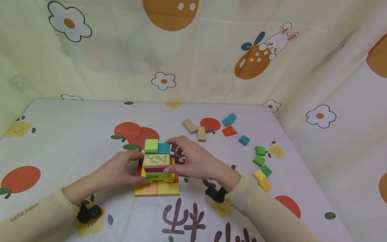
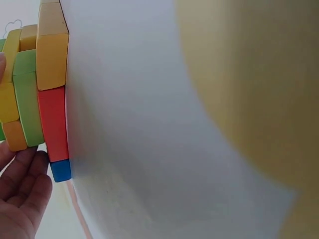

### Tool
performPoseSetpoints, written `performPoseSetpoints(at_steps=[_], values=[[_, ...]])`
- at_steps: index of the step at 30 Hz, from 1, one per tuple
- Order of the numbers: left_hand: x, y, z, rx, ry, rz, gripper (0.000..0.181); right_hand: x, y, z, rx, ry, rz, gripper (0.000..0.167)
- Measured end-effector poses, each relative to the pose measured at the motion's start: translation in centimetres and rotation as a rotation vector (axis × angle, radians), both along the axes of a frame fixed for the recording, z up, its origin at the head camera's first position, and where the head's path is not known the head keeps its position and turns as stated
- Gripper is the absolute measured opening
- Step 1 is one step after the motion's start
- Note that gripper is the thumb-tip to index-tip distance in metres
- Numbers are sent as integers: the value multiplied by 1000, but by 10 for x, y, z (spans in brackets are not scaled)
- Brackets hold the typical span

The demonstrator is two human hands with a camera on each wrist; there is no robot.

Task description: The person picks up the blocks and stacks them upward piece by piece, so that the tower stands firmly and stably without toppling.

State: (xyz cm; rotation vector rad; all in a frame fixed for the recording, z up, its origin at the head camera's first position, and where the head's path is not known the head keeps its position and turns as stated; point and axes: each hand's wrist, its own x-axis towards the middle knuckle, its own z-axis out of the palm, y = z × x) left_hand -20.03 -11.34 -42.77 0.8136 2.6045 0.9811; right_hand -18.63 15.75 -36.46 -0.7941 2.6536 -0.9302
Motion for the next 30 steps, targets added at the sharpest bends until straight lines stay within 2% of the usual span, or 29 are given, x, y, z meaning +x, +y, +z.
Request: performPoseSetpoints(at_steps=[3,6,9,12,18,30], values=[[0,-1,1,24,-18,1,86,-1,0,-1,1,-5,8,76],[2,-3,3,87,-32,6,95,-1,1,-1,3,-15,11,78],[3,-3,7,164,-17,2,92,-1,1,-1,3,-15,14,77],[4,-2,10,204,11,4,82,-1,1,-1,-1,-9,18,75],[5,0,11,213,29,18,68,0,2,-1,-10,6,31,73],[2,1,13,186,11,28,69,0,1,0,0,2,20,72]])
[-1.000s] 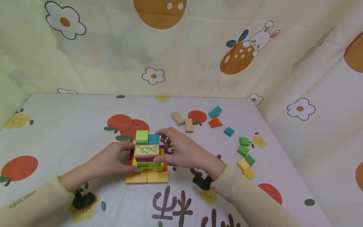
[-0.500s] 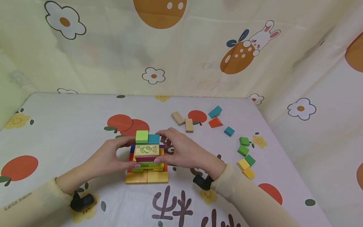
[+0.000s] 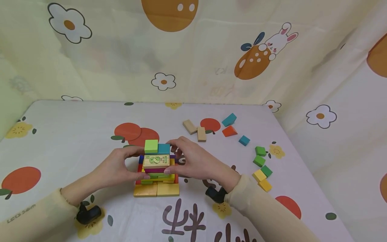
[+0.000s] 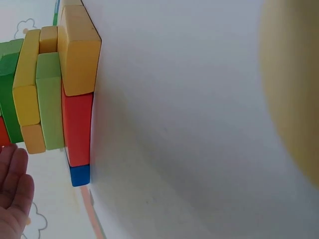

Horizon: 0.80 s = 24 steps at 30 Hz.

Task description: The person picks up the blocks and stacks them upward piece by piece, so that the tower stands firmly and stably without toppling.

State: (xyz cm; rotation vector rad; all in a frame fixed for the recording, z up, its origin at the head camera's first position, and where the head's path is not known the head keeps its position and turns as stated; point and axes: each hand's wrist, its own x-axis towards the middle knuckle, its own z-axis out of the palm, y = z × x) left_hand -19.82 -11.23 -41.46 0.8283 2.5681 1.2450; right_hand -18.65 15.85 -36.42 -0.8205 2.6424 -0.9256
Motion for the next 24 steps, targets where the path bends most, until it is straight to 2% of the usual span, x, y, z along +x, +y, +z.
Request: performPoseSetpoints(at_steps=[14,24], values=[[0,-1,0,-12,-4,1,65,2,-2,-3,-2,3,-18,63],[0,-1,0,-7,-8,0,65,3,-1,-3,-11,7,-20,67]])
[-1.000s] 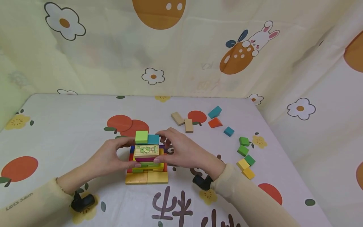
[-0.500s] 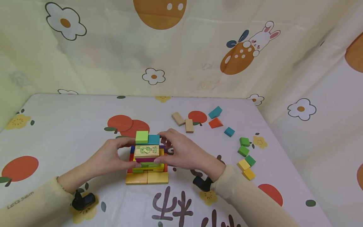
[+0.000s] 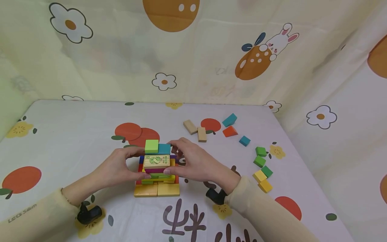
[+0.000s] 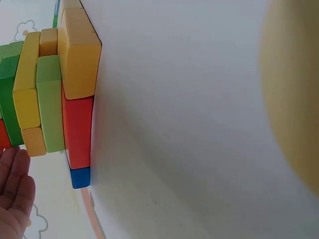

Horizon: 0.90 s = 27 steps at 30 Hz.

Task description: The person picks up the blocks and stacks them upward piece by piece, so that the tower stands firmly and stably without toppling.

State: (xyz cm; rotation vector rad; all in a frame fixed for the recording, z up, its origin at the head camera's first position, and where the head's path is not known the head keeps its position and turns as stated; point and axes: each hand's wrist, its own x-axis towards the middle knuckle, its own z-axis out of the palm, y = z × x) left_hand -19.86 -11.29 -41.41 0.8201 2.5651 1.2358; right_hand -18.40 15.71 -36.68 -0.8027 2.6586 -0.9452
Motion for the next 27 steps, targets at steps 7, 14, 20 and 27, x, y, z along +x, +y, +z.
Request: performPoseSetpoints(at_steps=[7,14,20,27], values=[[0,-3,6,50,-39,5,77,0,0,0,6,0,-15,73],[-2,-5,11,146,-25,-9,72,0,0,0,0,0,-16,69],[-2,-5,13,153,-48,-7,69,0,-1,1,8,6,-6,67],[-2,-5,13,147,-52,-7,69,0,0,2,5,4,-2,66]])
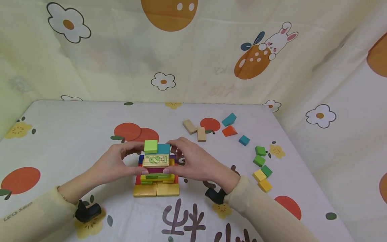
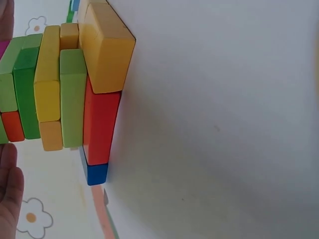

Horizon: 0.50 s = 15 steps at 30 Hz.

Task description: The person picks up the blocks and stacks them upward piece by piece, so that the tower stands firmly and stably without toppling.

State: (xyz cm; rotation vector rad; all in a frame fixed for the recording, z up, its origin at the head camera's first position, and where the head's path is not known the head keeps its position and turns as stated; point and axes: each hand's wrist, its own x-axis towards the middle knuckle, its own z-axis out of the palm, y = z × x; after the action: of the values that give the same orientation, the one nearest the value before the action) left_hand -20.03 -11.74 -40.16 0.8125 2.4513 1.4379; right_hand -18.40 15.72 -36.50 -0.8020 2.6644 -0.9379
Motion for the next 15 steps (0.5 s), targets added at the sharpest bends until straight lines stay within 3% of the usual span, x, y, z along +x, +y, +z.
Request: performPoseSetpoints(at_steps=[9,15], values=[[0,2,-6,-43,-50,-5,76,0,1,0,2,-16,-4,69],[1,2,-7,-9,-29,3,70,0,1,-1,1,-22,-1,68]])
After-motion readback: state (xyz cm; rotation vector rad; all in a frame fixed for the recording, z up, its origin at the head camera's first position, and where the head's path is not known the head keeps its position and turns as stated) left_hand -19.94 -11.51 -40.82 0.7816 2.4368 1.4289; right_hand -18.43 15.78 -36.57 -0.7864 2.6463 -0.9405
